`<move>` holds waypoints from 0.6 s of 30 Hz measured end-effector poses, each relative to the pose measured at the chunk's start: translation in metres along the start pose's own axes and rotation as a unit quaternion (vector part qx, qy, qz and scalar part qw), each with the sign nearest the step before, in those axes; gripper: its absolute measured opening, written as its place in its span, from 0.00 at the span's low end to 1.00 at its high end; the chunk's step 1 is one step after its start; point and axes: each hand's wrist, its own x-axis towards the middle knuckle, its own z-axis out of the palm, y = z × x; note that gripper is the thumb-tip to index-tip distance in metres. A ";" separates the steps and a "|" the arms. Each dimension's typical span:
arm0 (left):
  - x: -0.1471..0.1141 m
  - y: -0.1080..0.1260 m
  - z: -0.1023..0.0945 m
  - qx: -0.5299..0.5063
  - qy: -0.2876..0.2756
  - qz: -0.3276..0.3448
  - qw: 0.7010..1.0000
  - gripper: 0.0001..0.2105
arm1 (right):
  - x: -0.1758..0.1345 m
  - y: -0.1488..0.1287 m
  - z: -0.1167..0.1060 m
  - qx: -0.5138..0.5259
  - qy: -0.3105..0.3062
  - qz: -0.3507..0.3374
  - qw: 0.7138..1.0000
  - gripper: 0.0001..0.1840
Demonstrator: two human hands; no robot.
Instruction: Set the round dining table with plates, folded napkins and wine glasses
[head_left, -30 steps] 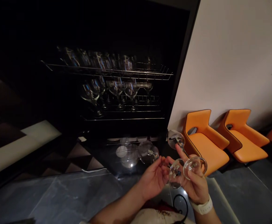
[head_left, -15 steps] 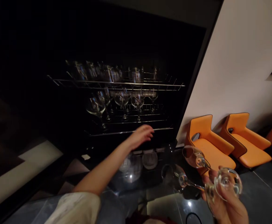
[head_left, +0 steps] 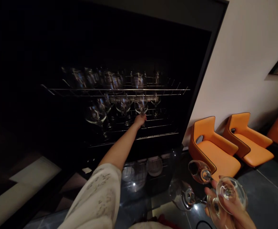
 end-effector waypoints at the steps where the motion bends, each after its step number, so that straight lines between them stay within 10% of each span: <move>1: -0.005 0.001 0.001 0.000 -0.007 0.007 1.000 0.13 | -0.003 -0.001 0.004 0.001 0.001 0.003 1.000 0.28; 8: -0.083 0.007 -0.004 -0.202 -0.126 0.000 0.971 0.17 | -0.005 -0.011 0.030 0.017 -0.101 0.044 0.994 0.35; 18: -0.253 -0.001 0.034 -0.394 -0.250 -0.263 0.845 0.18 | 0.013 -0.013 0.040 0.022 -0.230 0.104 0.967 0.40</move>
